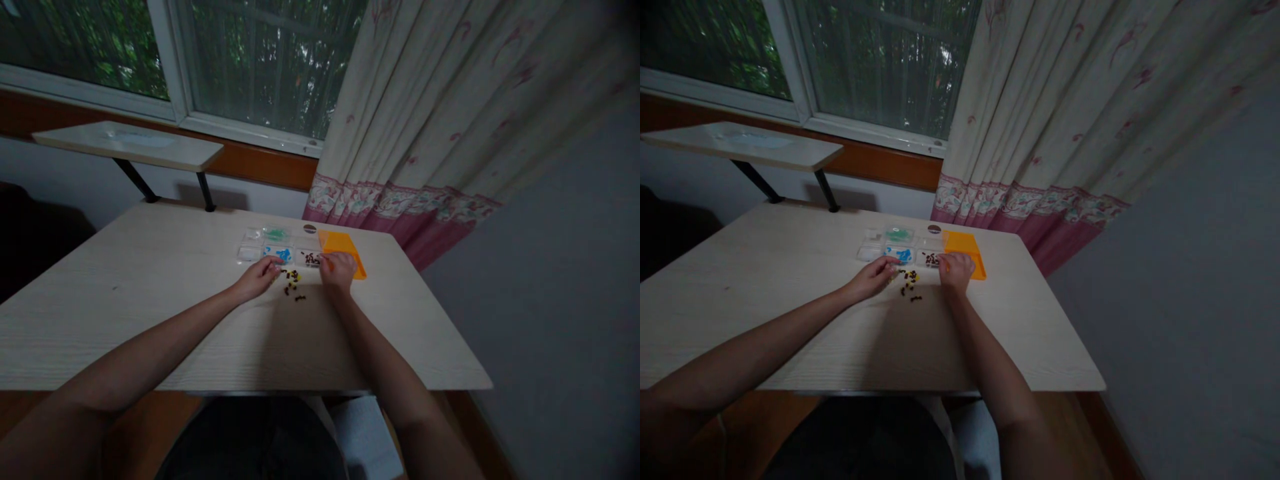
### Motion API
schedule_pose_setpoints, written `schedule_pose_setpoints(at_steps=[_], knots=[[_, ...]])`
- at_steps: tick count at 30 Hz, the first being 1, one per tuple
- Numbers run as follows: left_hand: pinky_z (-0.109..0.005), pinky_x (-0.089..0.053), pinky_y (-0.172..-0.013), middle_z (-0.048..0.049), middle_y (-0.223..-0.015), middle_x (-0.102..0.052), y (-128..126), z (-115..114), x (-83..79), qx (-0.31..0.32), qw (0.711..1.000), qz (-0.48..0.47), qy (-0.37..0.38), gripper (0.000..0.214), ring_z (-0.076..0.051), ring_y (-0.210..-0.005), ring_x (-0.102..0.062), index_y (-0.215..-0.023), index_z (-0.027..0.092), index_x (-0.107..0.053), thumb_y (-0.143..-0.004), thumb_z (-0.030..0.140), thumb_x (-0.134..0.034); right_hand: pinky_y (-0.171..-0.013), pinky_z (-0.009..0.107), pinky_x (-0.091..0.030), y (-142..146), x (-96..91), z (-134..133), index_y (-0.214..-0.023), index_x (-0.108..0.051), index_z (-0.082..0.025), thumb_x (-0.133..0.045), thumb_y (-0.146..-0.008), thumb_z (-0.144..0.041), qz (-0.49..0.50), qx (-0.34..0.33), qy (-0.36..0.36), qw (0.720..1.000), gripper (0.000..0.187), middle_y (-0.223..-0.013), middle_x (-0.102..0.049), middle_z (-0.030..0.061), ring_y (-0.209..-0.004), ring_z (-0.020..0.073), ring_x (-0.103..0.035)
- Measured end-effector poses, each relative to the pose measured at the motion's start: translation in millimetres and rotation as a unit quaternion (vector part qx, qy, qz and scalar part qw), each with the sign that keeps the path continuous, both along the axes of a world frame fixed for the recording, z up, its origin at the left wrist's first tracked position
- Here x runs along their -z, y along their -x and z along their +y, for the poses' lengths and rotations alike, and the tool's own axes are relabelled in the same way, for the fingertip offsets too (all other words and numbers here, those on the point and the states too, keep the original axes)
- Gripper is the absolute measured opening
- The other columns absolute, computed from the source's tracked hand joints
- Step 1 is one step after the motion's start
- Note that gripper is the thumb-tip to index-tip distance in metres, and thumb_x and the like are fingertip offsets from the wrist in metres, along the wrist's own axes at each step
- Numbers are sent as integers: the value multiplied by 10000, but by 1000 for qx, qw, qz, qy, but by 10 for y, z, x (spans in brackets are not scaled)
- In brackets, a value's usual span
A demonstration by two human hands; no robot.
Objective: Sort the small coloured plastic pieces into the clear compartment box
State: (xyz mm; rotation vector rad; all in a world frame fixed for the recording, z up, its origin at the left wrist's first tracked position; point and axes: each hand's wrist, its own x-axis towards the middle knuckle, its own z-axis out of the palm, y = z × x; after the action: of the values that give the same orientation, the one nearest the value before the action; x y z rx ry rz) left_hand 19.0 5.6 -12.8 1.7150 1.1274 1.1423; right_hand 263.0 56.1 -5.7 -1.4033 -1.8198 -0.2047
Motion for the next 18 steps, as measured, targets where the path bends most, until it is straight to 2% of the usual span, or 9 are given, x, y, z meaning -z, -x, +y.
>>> schedule_pose_setpoints(at_steps=[7, 10, 14, 18], knots=[[-211, -318, -539, 40, -659, -427, 11, -17, -35, -2, 999, 34, -21, 418, -103, -572, -394, -1159, 147, -579, -931, 482, -475, -919, 405, -326, -17, 107, 52, -985, -747, -214, -571, -907, -301, -8, 1, 41, 999, 212, -999, -679, 83, -1028, 248, -490], [-218, -338, -562, 25, -676, -459, 27, -19, -31, -1, 996, 78, -42, 353, -113, -597, -412, -1073, 150, -623, -923, 439, -486, -933, 398, -335, -18, 113, 45, -1035, -737, -213, -560, -904, -283, 5, 1, 43, 999, 231, -1006, -679, 81, -1030, 242, -492], [-230, -400, -659, -18, -855, -520, 50, -60, -75, 75, 980, 153, -103, 235, -120, -695, -462, -989, 184, -677, -862, 360, -589, -932, 384, -349, -43, 120, 41, -1018, -743, -210, -549, -899, -281, 17, -9, 41, 999, 239, -989, -681, 76, -1008, 232, -500], [-231, -417, -691, -27, -948, -509, 53, -102, -124, 130, 965, 197, -111, 214, -115, -712, -464, -1015, 214, -687, -831, 313, -644, -915, 376, -361, -51, 136, 50, -994, -747, -205, -527, -906, -298, 17, -29, 26, 999, 254, -953, -687, 80, -981, 228, -511]])
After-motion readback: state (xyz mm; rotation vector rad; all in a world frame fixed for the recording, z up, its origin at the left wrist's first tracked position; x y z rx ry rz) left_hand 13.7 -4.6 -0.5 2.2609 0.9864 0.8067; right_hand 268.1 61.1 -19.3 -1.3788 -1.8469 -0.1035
